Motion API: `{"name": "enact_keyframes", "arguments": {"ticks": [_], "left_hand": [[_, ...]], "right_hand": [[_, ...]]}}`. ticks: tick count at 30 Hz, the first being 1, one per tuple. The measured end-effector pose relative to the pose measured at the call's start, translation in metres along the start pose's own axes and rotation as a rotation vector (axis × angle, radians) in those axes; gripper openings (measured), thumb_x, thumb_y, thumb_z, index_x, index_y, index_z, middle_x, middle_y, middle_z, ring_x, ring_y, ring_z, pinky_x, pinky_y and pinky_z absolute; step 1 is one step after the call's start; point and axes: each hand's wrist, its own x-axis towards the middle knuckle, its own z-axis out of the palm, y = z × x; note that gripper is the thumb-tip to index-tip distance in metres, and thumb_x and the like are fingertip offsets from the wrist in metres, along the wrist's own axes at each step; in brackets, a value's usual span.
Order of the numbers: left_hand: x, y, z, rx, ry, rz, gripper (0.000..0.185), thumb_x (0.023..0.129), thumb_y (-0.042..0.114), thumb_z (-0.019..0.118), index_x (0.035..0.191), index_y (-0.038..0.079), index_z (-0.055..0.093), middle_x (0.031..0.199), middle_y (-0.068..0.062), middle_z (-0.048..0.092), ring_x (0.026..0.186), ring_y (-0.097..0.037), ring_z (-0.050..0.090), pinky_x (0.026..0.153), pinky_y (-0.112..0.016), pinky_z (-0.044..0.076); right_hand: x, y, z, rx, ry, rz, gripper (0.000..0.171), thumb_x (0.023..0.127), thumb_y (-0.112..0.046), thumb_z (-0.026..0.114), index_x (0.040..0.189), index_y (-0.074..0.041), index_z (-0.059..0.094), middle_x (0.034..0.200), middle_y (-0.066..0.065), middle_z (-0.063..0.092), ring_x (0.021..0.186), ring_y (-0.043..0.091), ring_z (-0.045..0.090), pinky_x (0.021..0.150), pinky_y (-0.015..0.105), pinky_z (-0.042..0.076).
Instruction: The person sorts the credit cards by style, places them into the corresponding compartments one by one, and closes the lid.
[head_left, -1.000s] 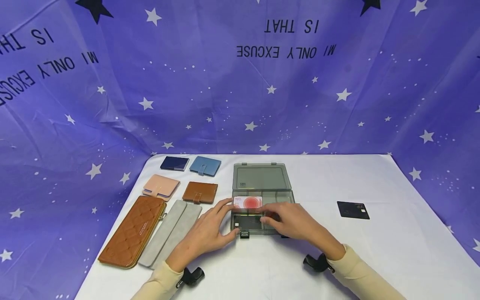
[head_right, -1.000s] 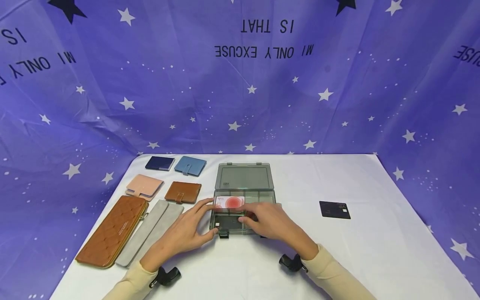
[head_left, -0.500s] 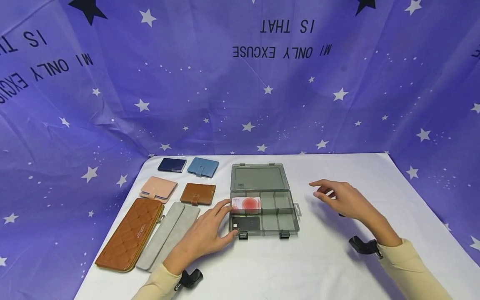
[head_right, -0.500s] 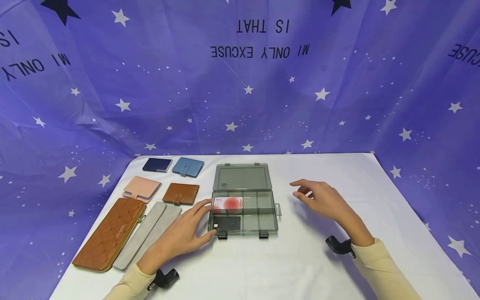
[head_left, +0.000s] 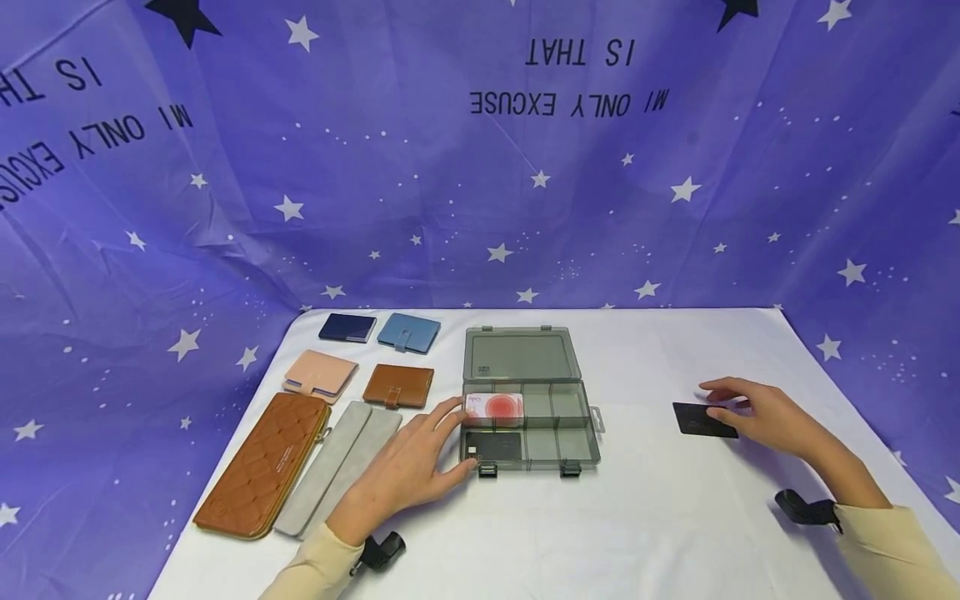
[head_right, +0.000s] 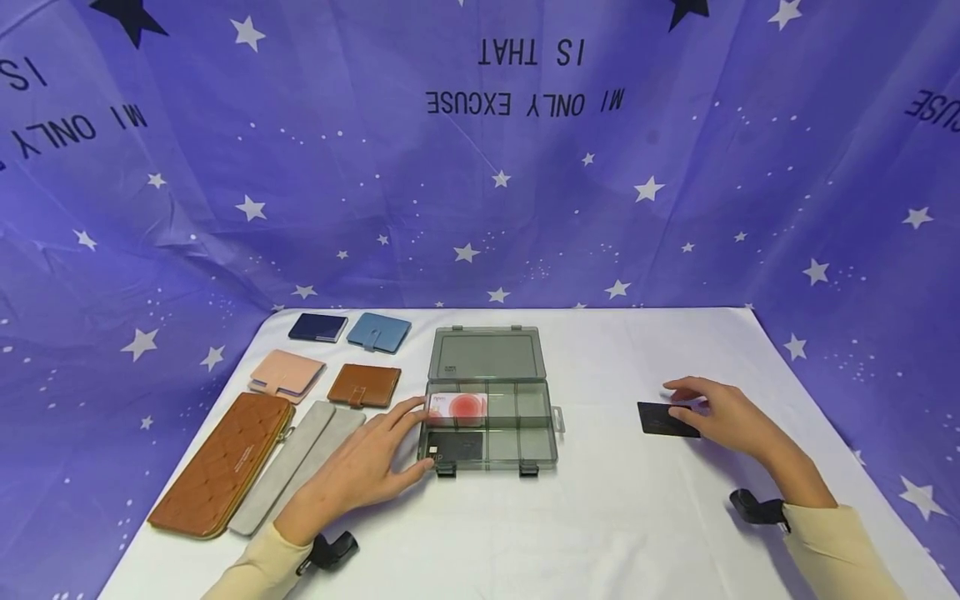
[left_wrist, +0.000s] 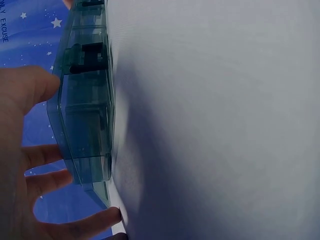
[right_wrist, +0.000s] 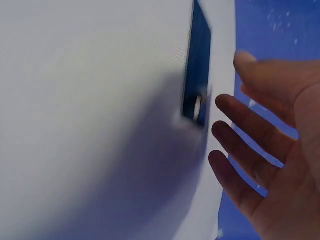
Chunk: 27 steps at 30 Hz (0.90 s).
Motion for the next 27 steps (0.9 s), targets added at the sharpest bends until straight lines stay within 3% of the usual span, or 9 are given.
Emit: {"name": "enact_keyframes", "arguments": {"ticks": [4,8,11,14,18,22,27], "left_hand": [[0.001,0.000,0.000,0.001,0.003,0.003,0.065,0.096,0.055,0.075,0.147,0.017,0.063,0.161,-0.006,0.053,0.109,-0.035,0.071,0.089,-0.052,0.059],[0.002,0.000,0.000,-0.005,0.005,-0.001,0.064,0.095,0.053,0.076,0.145,0.016,0.064,0.160,-0.006,0.053,0.109,-0.035,0.072,0.088,-0.052,0.059],[0.002,0.000,0.000,-0.021,0.002,-0.015,0.064,0.093,0.052,0.077,0.144,0.016,0.065,0.160,-0.005,0.053,0.108,-0.035,0.072,0.086,-0.053,0.060],[0.002,0.000,0.000,-0.041,-0.004,-0.031,0.063,0.093,0.050,0.078,0.144,0.016,0.065,0.160,-0.004,0.053,0.108,-0.036,0.072,0.084,-0.056,0.060],[0.002,0.000,-0.001,-0.062,-0.010,-0.036,0.063,0.093,0.049,0.079,0.145,0.017,0.064,0.161,-0.005,0.053,0.108,-0.037,0.072,0.083,-0.057,0.059],[0.001,-0.001,-0.003,-0.069,-0.033,-0.044,0.064,0.094,0.052,0.078,0.147,0.019,0.063,0.162,-0.003,0.051,0.111,-0.037,0.071,0.088,-0.060,0.058],[0.002,-0.002,-0.005,-0.095,-0.060,-0.052,0.066,0.095,0.054,0.078,0.150,0.022,0.061,0.164,-0.001,0.050,0.124,-0.037,0.067,0.098,-0.062,0.056]], "right_hand": [[-0.010,0.015,-0.003,-0.027,0.004,0.029,0.046,0.086,-0.021,0.093,0.127,-0.007,0.076,0.112,0.004,0.078,0.102,0.010,0.070,0.086,0.015,0.053],[-0.015,0.024,-0.003,-0.052,-0.054,0.117,0.054,0.079,-0.034,0.098,0.122,-0.006,0.079,0.118,0.015,0.074,0.111,0.031,0.070,0.094,0.042,0.056],[-0.017,0.027,-0.002,-0.052,-0.087,0.161,0.057,0.076,-0.035,0.099,0.120,-0.004,0.080,0.119,0.022,0.071,0.112,0.049,0.066,0.092,0.059,0.053],[-0.019,0.030,0.000,-0.051,-0.058,0.136,0.054,0.073,-0.032,0.101,0.115,-0.006,0.079,0.116,0.018,0.071,0.108,0.040,0.067,0.090,0.043,0.054],[-0.019,0.031,0.001,-0.020,-0.001,0.082,0.049,0.072,-0.026,0.102,0.111,-0.013,0.075,0.105,0.000,0.072,0.097,0.015,0.065,0.082,0.023,0.048],[-0.020,0.029,0.001,0.021,0.024,0.069,0.041,0.081,-0.017,0.096,0.112,-0.019,0.070,0.091,-0.014,0.069,0.083,-0.001,0.061,0.073,0.024,0.045],[-0.016,0.024,0.003,0.095,0.014,0.058,0.027,0.093,-0.007,0.085,0.112,-0.020,0.070,0.088,-0.016,0.072,0.086,-0.002,0.066,0.075,0.018,0.047]]}}
